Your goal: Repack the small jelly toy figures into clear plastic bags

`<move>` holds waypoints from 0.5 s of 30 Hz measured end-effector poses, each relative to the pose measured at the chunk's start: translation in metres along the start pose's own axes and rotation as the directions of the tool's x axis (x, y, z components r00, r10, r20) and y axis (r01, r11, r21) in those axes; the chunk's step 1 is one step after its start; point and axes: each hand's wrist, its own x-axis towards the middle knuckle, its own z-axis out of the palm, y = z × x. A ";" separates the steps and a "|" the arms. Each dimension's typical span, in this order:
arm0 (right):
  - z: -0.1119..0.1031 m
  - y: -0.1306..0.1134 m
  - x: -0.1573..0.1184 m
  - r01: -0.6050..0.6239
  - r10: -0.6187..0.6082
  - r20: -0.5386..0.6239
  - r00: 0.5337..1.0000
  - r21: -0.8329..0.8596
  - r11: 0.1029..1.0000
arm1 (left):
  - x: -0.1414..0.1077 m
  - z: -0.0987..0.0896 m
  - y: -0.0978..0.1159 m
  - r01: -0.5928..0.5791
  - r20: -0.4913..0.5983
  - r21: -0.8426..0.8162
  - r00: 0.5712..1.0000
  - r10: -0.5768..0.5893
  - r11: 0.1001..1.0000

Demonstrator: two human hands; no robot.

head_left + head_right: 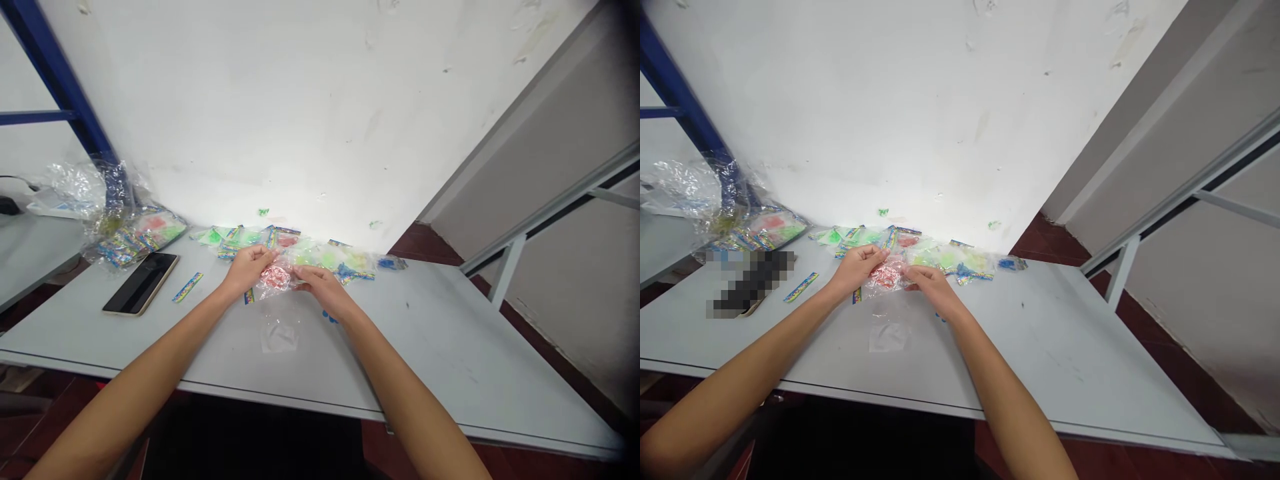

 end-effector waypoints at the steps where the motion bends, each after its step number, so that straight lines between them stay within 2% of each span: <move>1: 0.000 0.000 -0.001 0.002 -0.002 0.014 1.000 -0.013 1.000 | -0.001 0.001 -0.001 -0.018 -0.001 0.035 1.000 0.018 0.999; 5: -0.001 0.001 -0.003 -0.030 0.031 0.067 0.997 -0.026 0.999 | -0.005 0.007 -0.006 -0.146 -0.028 0.250 0.987 0.157 0.957; 7: -0.002 0.000 -0.002 -0.065 0.061 0.067 0.996 0.066 0.996 | -0.007 0.007 -0.004 -0.197 -0.039 0.321 0.975 0.221 0.926; 9: -0.006 -0.003 0.000 -0.073 0.070 0.024 0.997 0.205 0.976 | -0.008 0.001 0.001 -0.201 -0.006 0.307 0.977 0.213 0.930; 12: -0.012 -0.008 0.002 0.001 0.039 -0.097 0.994 0.377 0.926 | -0.016 -0.020 0.011 -0.130 0.058 0.235 0.991 0.119 0.963; 15: -0.018 -0.008 0.004 0.015 0.075 -0.191 0.979 0.434 0.901 | -0.032 -0.053 0.009 -0.047 -0.041 0.393 0.997 0.068 0.919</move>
